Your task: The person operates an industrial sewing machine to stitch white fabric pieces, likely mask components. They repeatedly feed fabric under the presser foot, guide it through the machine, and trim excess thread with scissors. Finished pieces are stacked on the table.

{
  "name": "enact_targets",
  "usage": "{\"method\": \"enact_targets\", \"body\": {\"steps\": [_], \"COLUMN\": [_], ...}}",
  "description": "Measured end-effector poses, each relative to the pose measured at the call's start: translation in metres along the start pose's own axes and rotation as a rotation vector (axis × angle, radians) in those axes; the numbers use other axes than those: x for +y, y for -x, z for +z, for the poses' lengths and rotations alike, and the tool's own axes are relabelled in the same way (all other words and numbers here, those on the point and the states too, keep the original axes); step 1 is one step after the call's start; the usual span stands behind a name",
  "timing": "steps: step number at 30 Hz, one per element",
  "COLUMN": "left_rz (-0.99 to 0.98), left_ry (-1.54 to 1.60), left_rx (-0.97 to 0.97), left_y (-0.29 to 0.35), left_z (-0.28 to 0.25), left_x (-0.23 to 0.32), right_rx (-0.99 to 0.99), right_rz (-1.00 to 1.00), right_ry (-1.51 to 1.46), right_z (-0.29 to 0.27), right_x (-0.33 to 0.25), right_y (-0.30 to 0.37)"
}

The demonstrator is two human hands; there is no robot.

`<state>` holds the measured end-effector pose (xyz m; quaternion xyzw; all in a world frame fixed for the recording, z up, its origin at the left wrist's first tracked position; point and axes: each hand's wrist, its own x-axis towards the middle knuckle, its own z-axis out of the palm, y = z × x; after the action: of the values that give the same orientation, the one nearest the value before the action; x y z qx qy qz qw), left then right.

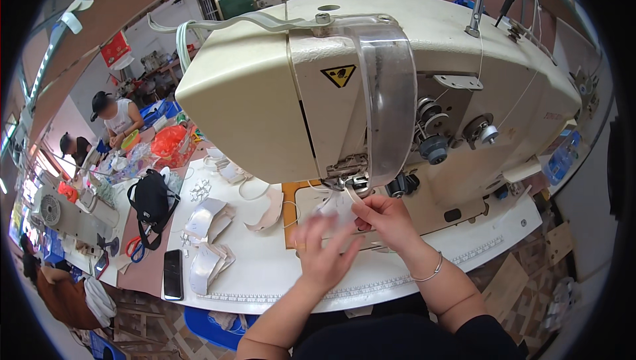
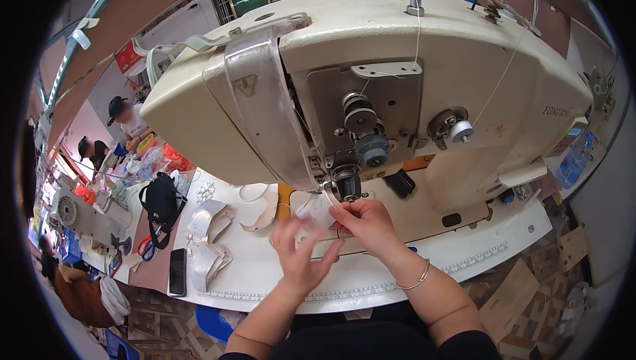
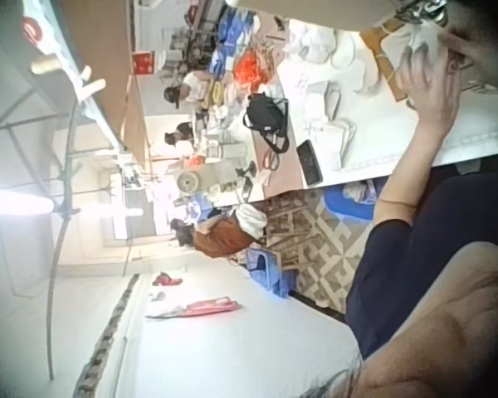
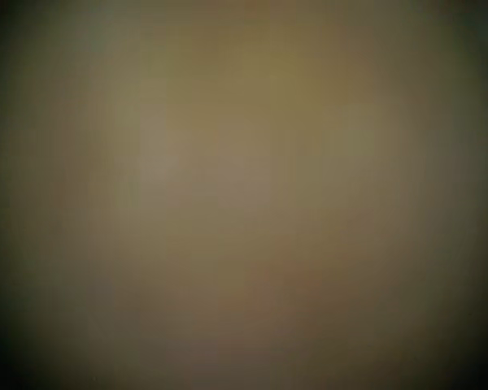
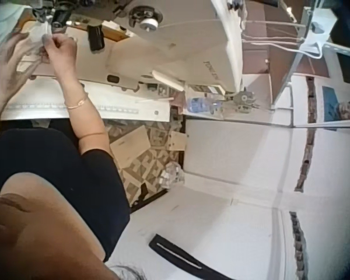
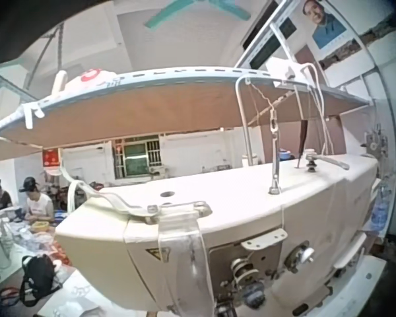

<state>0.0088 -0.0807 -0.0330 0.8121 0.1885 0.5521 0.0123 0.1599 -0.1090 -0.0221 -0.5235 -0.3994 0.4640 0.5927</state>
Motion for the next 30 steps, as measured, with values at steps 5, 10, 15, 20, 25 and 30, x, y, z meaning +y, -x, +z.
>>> {"method": "enact_targets", "body": {"steps": [5,10,15,20,25,30], "left_rz": [0.045,0.006,-0.082,-0.151,-0.319,-0.425], "left_ry": [-0.049,0.176,0.302,0.399,0.465,0.492], "left_rx": [-0.075,-0.06,-0.088,-0.114,-0.23,-0.261], "left_y": [-0.011,-0.014,-0.022,-0.033,-0.023,-0.015], "left_z": [0.007,0.012,0.013,0.018,0.03,0.034], "left_x": [-0.032,-0.054,-0.067,-0.083,-0.111,-0.119], "right_rx": [-0.067,-0.099,-0.113,-0.109,-0.108,-0.121], "right_rz": [0.031,0.039,0.043,0.066,0.082,0.123], "right_ry": [-0.132,-0.175,-0.181,-0.197,-0.194,-0.197], "right_z": [0.0,0.003,0.006,-0.002,-0.009,-0.009], "right_x": [0.001,0.001,0.004,0.016,0.021,0.027], "right_y": [0.0,-0.002,0.001,0.004,0.009,0.01]}}
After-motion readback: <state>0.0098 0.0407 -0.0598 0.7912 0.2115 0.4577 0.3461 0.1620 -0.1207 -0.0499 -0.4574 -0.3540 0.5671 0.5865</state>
